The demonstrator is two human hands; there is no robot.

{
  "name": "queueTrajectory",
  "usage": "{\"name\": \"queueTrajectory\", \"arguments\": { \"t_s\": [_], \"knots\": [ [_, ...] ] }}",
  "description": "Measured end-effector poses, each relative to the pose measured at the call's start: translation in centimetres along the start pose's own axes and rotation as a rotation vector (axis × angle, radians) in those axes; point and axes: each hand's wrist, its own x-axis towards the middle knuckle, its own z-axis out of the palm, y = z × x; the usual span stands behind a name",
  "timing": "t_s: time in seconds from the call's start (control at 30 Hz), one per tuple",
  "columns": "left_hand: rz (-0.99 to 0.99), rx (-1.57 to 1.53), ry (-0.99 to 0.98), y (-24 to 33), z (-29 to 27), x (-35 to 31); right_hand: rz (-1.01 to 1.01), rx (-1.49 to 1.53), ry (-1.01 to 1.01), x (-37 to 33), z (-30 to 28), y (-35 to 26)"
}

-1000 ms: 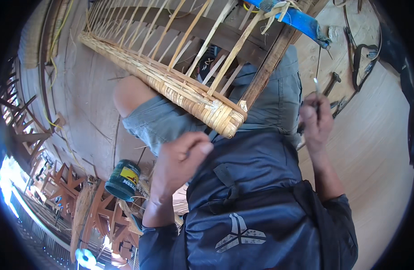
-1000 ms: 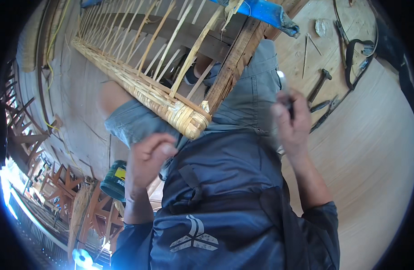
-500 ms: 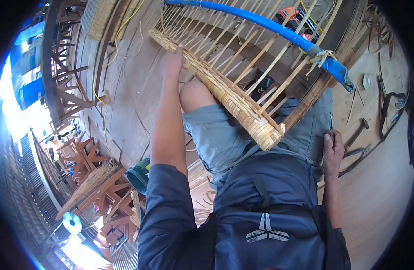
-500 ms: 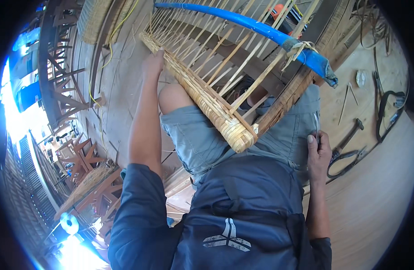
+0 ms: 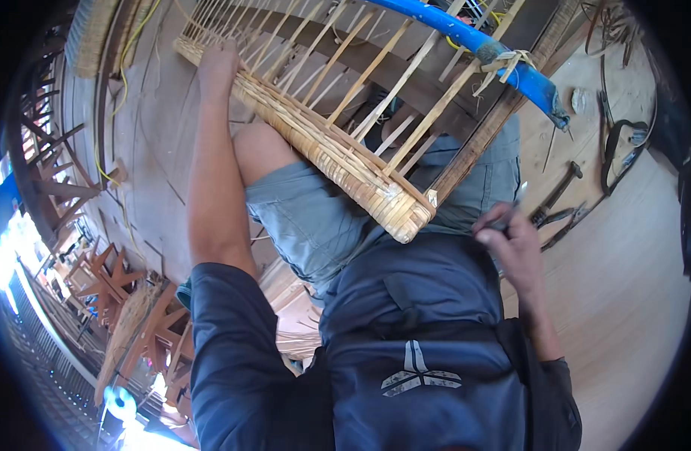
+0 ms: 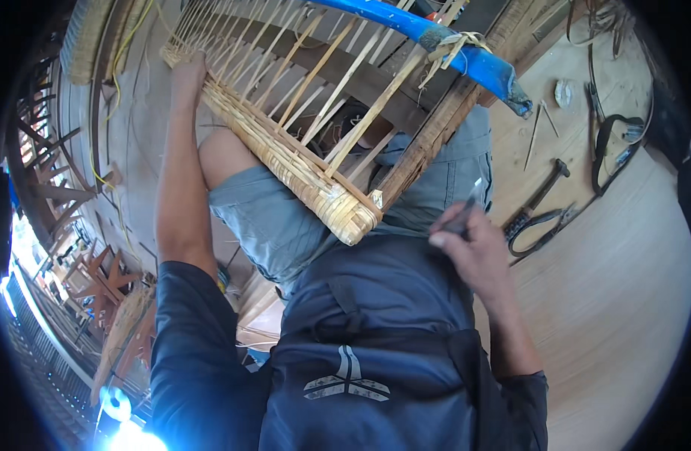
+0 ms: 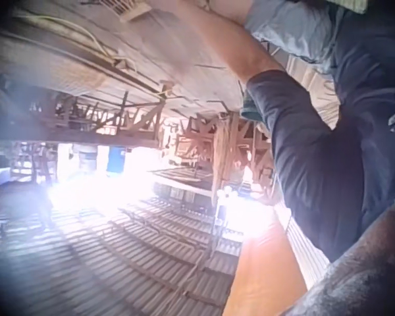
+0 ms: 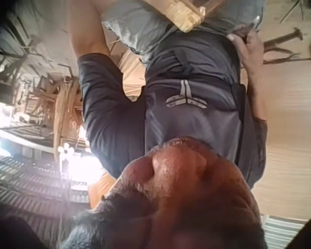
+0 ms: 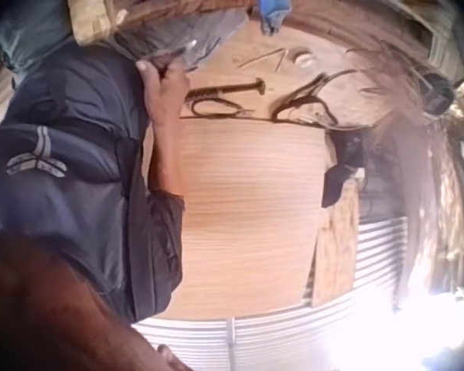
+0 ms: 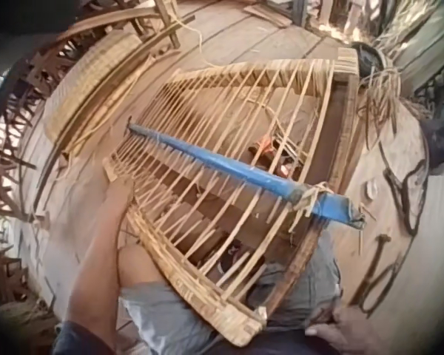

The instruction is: Assembling and weaving a rattan furniture frame using various hand tools.

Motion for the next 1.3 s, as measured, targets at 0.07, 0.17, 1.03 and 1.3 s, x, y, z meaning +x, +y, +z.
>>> {"name": "queueTrajectory", "arguments": {
  "t_s": [0.07,0.17,1.03,1.3],
  "knots": [
    [0.075,0.192,0.017,0.2,0.0,-0.4,0.039,-0.276,-0.143,0.0,0.2,-0.4],
    [0.098,0.244,-0.014,-0.1,0.4,-0.3,-0.082,-0.295,-0.121,0.1,-0.3,-1.7],
    [0.377,0.554,0.045,-3.7,2.3,2.6,-0.621,0.683,0.325,-0.2,0.5,-1.5],
    [0.374,0.517,0.073,-4.4,2.4,3.4,-0.665,0.298,0.114,0.1,1.7,-1.4]
  ]
}}
